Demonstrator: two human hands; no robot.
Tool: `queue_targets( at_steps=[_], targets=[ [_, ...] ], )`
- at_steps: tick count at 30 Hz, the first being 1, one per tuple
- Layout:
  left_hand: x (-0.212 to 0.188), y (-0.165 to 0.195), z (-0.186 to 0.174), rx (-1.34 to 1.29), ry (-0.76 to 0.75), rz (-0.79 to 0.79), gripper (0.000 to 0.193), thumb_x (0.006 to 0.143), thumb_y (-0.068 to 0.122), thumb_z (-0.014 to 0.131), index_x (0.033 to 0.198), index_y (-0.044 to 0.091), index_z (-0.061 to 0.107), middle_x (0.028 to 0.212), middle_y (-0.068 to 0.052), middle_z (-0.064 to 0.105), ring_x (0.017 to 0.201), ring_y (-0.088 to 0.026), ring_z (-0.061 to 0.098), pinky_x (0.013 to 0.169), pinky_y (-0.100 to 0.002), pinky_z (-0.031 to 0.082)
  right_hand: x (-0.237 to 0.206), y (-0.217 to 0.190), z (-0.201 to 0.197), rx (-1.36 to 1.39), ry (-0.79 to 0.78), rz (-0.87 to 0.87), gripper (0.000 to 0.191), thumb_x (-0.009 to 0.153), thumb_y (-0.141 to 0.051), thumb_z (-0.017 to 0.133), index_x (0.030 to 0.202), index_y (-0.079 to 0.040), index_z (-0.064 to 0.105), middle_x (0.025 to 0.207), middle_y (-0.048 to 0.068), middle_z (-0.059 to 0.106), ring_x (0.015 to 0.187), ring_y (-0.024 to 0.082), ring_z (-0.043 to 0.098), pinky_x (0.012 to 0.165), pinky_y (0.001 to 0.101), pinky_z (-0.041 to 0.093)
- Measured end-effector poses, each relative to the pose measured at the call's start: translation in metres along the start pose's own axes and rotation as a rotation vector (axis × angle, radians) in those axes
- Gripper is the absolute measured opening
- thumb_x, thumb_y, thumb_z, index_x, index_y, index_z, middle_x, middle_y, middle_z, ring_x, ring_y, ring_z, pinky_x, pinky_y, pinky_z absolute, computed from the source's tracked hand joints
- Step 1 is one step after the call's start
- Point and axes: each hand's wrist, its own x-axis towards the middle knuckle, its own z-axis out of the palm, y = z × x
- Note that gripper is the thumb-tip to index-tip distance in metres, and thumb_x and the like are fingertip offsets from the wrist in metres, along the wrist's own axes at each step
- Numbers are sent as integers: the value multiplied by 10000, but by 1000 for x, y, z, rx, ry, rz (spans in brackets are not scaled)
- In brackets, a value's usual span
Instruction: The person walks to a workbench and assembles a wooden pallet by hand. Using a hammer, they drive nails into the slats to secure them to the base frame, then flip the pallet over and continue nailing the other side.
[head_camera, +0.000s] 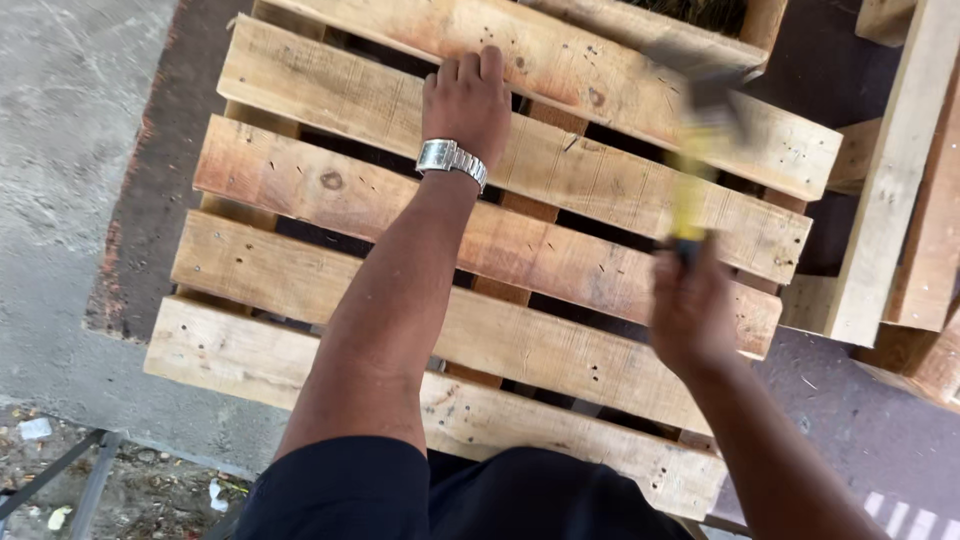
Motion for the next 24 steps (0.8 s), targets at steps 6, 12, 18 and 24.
queue_targets(
  at_steps=[6, 12, 18, 24],
  targets=[
    [3, 2, -2, 44, 29, -32, 294, 915, 280, 656, 1110, 87, 552, 930, -90, 690, 871, -296, 672, 752, -465, 535, 5, 43, -41, 22, -157, 459, 236, 1069, -294, 424, 1168, -108, 531, 742, 52, 539, 557, 146, 481, 429, 345, 437],
    [1, -2, 3, 50, -11, -25, 272, 954, 275, 637, 1116, 73, 554, 928, -97, 693, 857, -281, 669, 754, -456, 538, -4, 5, -50, 821, 263, -318, 277, 1069, -316, 439, 1182, -82, 534, 768, 67, 556, 585, 159, 503, 474, 355, 459],
    [8, 4, -9, -5, -26, -63, 202, 967, 240, 632, 1086, 98, 552, 960, -86, 697, 914, -298, 666, 803, -477, 525, 7, 43, -4, -136, -240, 559, 320, 1069, -338, 454, 1196, -56, 538, 795, 83, 573, 614, 173, 525, 519, 364, 481],
    [0, 2, -3, 10, -12, -47, 240, 940, 244, 650, 1088, 83, 552, 981, -105, 702, 933, -316, 662, 810, -488, 515, -24, 64, -99, 714, 227, -325, 271, 1069, -308, 455, 1114, -58, 552, 784, 82, 585, 646, 192, 539, 556, 376, 478]
  ],
)
